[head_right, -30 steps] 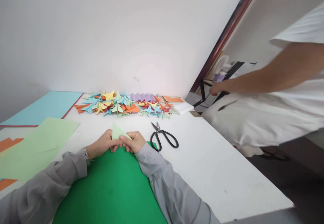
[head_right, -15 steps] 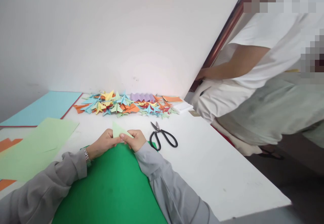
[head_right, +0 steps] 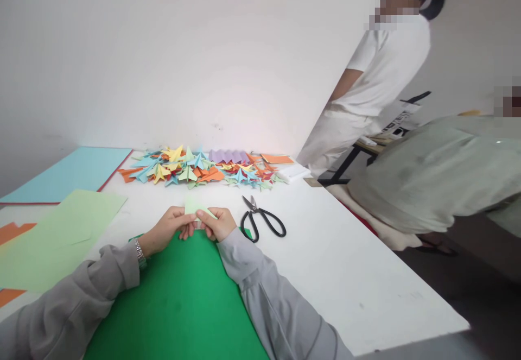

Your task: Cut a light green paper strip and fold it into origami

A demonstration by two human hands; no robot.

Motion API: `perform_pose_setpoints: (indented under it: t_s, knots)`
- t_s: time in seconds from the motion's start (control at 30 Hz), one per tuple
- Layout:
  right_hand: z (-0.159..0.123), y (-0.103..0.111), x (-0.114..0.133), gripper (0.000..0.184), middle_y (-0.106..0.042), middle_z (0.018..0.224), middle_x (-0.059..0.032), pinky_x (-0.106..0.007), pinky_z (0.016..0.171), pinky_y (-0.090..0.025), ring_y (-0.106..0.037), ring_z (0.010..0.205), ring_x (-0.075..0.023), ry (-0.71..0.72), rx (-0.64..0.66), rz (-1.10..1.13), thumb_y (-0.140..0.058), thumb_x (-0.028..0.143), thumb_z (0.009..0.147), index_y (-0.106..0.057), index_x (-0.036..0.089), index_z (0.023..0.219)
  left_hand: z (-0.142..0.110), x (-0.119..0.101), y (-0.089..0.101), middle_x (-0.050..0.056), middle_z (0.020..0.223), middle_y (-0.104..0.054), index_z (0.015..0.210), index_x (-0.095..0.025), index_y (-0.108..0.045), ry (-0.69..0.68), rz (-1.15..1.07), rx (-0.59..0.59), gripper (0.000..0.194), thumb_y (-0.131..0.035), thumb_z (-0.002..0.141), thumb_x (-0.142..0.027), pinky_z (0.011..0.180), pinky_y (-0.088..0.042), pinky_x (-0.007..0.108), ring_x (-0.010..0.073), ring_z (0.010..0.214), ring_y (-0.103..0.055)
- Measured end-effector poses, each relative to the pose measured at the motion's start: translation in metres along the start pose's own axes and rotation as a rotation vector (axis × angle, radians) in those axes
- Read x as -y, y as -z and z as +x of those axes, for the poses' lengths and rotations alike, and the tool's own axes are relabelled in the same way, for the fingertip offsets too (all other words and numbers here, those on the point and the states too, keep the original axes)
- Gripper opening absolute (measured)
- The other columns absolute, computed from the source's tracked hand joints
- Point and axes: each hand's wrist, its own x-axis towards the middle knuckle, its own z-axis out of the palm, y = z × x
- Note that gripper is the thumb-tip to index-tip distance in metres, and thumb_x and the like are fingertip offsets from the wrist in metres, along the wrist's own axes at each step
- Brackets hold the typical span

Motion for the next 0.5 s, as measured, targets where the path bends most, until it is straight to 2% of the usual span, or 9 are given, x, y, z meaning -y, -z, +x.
perform_pose_setpoints:
  t_s: [0.13, 0.23, 0.33, 0.5]
  knots:
    - [0.0007, 0.0018, -0.0022, 0.041, -0.041, 0.025, 0.0067, -0.017, 0.024, -0.018, -0.029, 0.020, -0.0036, 0.005, -0.020, 0.033, -0.062, 0.052, 0.060, -0.049, 0.015, 0.045, 0.0009, 0.0021, 0.0023, -0.001, 0.042, -0.052, 0.057, -0.011, -0.054, 0.011, -0.079, -0.024, 0.027, -0.053, 0.069, -0.035, 0.037, -0.030, 0.019, 0.0074, 0.035, -0.044]
    - [-0.0003, 0.0030, 0.0007, 0.033, -0.050, 0.034, 0.0049, -0.017, 0.026, -0.024, -0.037, 0.024, -0.0043, 0.023, 0.066, -0.012, -0.065, 0.044, 0.060, -0.056, 0.013, 0.053, 0.0012, 0.0032, 0.0028, -0.003, 0.041, -0.049, 0.057, -0.012, -0.052, 0.001, -0.041, -0.019, 0.026, -0.054, 0.069, -0.035, 0.036, -0.029, 0.019, 0.0068, 0.035, -0.042]
    - [-0.0011, 0.0029, 0.0040, 0.026, -0.056, 0.043, 0.0031, -0.017, 0.028, -0.028, -0.042, 0.027, -0.0051, 0.034, 0.126, -0.025, -0.070, 0.035, 0.055, -0.059, 0.012, 0.060, 0.0014, 0.0034, 0.0023, -0.004, 0.041, -0.047, 0.056, -0.013, -0.050, -0.013, 0.027, -0.008, 0.028, -0.052, 0.071, -0.036, 0.035, -0.027, 0.018, 0.0058, 0.034, -0.040]
    - [-0.0001, 0.0021, 0.0044, 0.023, -0.054, 0.038, 0.0031, -0.017, 0.028, -0.027, -0.042, 0.026, -0.0060, -0.030, 0.139, 0.058, -0.067, 0.033, 0.054, -0.059, 0.012, 0.058, 0.0017, 0.0036, 0.0009, -0.005, 0.041, -0.046, 0.057, -0.013, -0.049, -0.020, 0.056, -0.015, 0.028, -0.050, 0.072, -0.038, 0.034, -0.027, 0.017, 0.0055, 0.033, -0.040]
